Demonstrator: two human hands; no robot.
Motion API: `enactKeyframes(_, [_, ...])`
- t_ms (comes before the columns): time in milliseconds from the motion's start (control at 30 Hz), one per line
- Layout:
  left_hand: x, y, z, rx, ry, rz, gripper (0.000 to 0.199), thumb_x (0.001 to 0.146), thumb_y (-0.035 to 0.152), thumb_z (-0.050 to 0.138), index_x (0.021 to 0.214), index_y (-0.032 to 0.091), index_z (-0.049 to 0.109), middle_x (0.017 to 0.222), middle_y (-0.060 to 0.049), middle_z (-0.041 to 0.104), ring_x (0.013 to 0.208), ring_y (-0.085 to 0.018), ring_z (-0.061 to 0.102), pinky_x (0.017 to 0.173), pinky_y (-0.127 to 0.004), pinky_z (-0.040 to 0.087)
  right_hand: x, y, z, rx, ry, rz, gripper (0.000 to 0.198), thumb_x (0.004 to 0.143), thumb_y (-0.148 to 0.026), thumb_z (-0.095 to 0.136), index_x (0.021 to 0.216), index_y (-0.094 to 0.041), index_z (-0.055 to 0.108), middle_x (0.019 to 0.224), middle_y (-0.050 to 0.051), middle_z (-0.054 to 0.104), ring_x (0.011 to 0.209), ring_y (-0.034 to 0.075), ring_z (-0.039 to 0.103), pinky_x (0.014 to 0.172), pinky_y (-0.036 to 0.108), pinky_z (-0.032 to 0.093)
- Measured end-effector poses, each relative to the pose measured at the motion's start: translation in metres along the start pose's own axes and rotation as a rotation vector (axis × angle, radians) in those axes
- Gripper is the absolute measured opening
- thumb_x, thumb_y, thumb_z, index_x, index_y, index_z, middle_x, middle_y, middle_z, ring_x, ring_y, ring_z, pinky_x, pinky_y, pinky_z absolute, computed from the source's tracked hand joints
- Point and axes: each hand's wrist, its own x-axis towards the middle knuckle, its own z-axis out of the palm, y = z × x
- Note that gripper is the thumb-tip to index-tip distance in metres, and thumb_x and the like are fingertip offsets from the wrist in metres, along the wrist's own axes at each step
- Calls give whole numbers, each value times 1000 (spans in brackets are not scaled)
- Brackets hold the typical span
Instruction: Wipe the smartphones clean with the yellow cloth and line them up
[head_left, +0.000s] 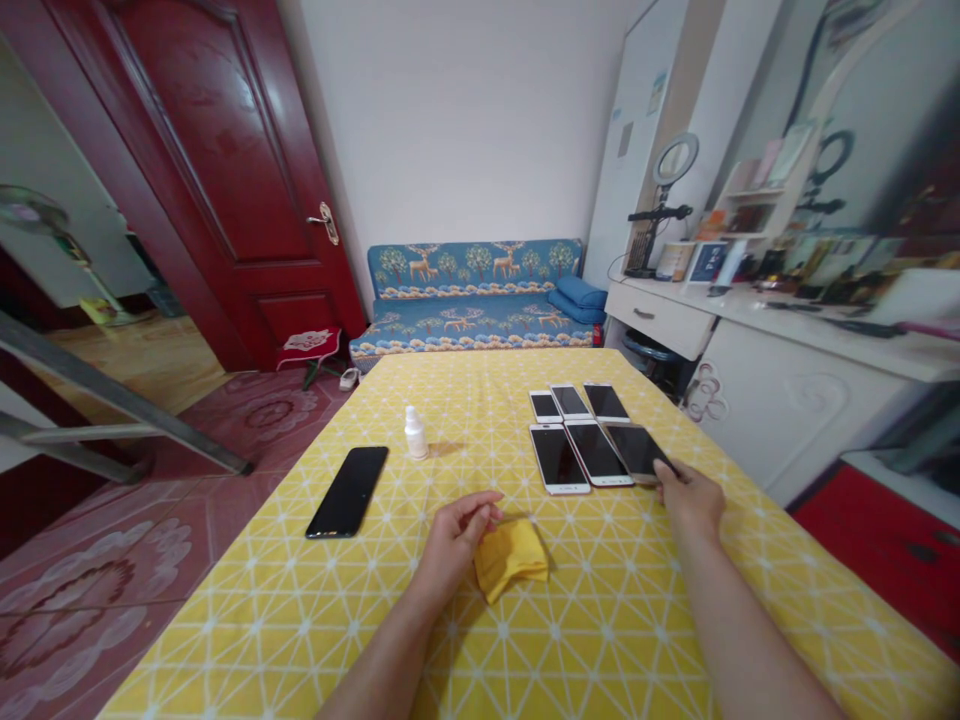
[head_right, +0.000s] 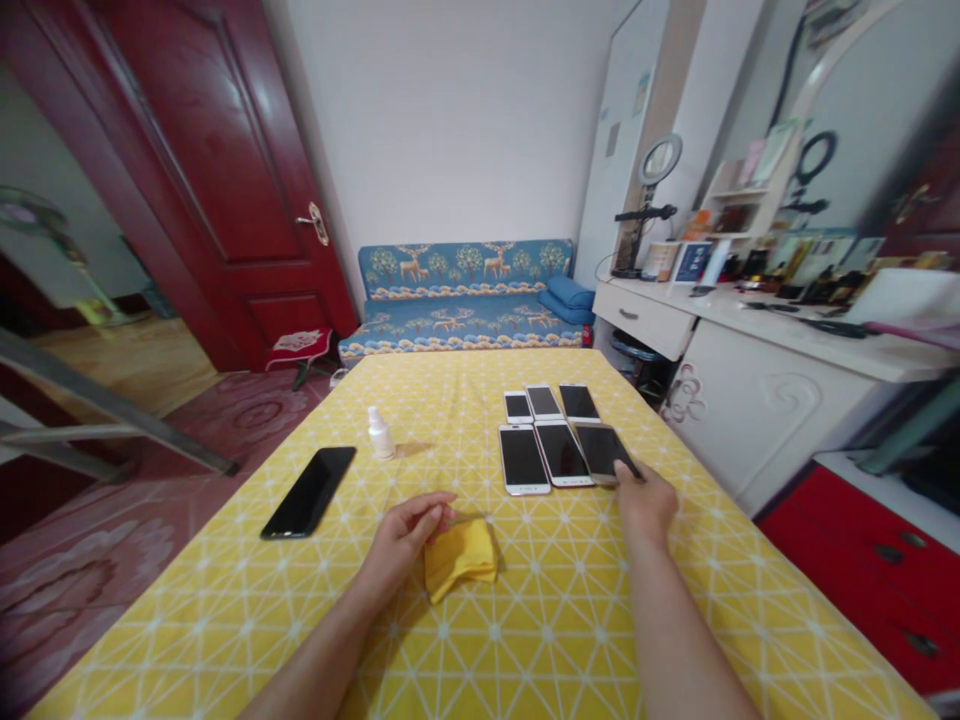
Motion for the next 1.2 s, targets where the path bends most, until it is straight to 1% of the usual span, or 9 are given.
enactKeyframes(167, [3,-2,-3,11,15,9,40,79,45,65,104,14,71,86,-9,71,74,-17,62,67,-27,46,3,-15,-1,-329,0,-20,45,77,-37,60,113,-11,70,104,20,70,96,35,62,81,44,46])
enactKeyframes(500, [4,-10,-3,65,18,28,35,82,38,61,105,13,70,84,-9,71,73,-17,62,69,-28,48,-6,-23,5,-694,19,-116,47,84,-48,50,116,-18,68,113,20,61,106,37,54,79,47,45])
enactKeyframes(633, [7,-8,-8,211,53,101,31,86,36,56,105,16,70,94,-10,72,83,-20,65,72,-30,49,-6,-18,5,-658,48,-194,46,82,-46,55,112,-15,69,119,22,58,117,41,44,90,57,38])
enactKeyframes(767, [11,6,-34,617,311,339,27,89,27,49,102,20,71,105,-9,69,102,-23,61,90,-36,46,-16,-24,11,-305,110,-468,44,84,-43,51,113,-14,67,121,18,58,117,35,47,97,54,37])
enactKeyframes(867, [12,16,-62,988,642,318,31,87,25,50,112,21,67,114,-10,64,112,-28,53,99,-43,38,-47,-46,19,-7,-108,-698,38,87,-41,50,109,-16,67,114,14,62,109,26,56,97,42,42])
enactKeyframes(967, [10,18,-85,1238,891,92,51,84,32,56,133,16,52,131,-19,51,125,-35,41,102,-49,32,-94,-77,20,60,-575,-701,30,86,-41,55,104,-22,70,102,7,67,91,19,62,84,33,49])
enactKeyframes(1033, [9,15,-95,1321,911,-122,67,82,41,58,140,11,42,135,-26,44,129,-40,36,101,-51,30,-124,-96,16,-56,-818,-739,33,76,-42,69,103,-24,71,104,5,68,97,21,60,87,33,47])
enactKeyframes(1100, [9,13,-100,1353,846,-308,75,81,49,56,142,9,37,132,-28,46,125,-42,39,98,-51,31,-145,-108,10,-162,-1030,-800,52,60,-43,82,108,-27,71,106,4,66,103,23,56,90,35,45])
enactKeyframes(1200, [8,15,-103,1363,771,-426,73,83,50,52,142,11,35,125,-25,52,116,-40,47,92,-47,36,-160,-112,4,-243,-1183,-845,68,54,-39,86,118,-30,66,115,4,61,109,24,51,93,35,41])
